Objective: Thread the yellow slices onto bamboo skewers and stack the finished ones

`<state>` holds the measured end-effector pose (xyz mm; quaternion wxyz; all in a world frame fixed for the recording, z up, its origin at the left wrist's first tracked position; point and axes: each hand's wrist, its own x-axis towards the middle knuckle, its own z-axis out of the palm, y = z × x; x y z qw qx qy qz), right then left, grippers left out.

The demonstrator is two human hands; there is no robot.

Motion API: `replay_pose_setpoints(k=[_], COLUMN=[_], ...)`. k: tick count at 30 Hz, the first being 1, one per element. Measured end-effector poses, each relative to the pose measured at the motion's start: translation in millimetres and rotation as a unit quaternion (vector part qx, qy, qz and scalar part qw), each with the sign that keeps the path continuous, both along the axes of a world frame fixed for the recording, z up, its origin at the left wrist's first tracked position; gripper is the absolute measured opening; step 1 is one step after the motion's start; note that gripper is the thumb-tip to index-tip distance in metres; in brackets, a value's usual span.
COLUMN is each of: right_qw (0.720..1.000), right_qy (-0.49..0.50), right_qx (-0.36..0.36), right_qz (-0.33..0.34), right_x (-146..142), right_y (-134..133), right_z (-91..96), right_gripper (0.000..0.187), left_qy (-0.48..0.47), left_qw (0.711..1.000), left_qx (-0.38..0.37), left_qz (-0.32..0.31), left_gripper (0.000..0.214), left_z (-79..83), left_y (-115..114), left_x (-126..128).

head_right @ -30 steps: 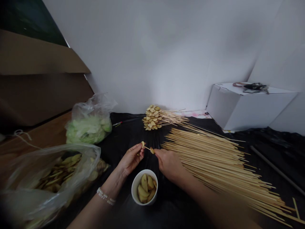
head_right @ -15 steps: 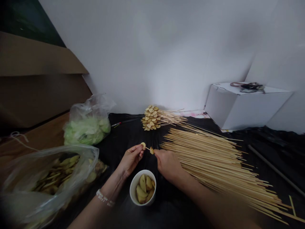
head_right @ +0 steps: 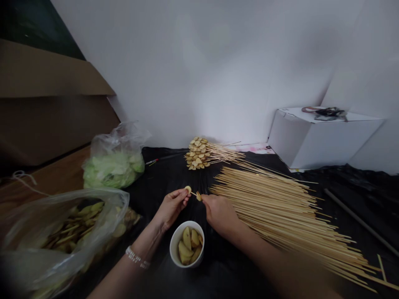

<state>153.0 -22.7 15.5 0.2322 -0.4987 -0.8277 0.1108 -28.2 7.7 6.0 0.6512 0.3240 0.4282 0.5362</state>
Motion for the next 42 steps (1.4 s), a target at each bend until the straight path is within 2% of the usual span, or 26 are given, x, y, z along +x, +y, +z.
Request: replay_pose_setpoints(k=[8,16,33,42], right_qw=[1.0,1.0,0.999,0.999], right_qy=[0.0,0.02,0.043,0.044], right_qx=[-0.001,0.005,-0.001,0.009], right_qz=[-0.01,0.002,0.01,0.02], right_x=[0.2,-0.2,-0.5,0.2], right_y=[1.3,-0.3,0.1,2.4], right_z=[-0.6,0.6,-1.0,-3.2], right_gripper=[0.03,0.028,0.027,0.028], left_qy=[0.036,-0.013,0.104,0.082], left_qw=[0.999,1.0,0.991,0.993], left_qx=[0.013,-0.007,0.068,0.067], left_qz=[-0.003,0.003,-0.04,-0.058], left_gripper=[0.029,0.03,0.031,0.027], left_z=[-0.6,0.2,-5.0,-5.8], left_y=[-1.4,-1.8,-4.8,-4.8], left_x=[1.8,2.7,7.8,7.5])
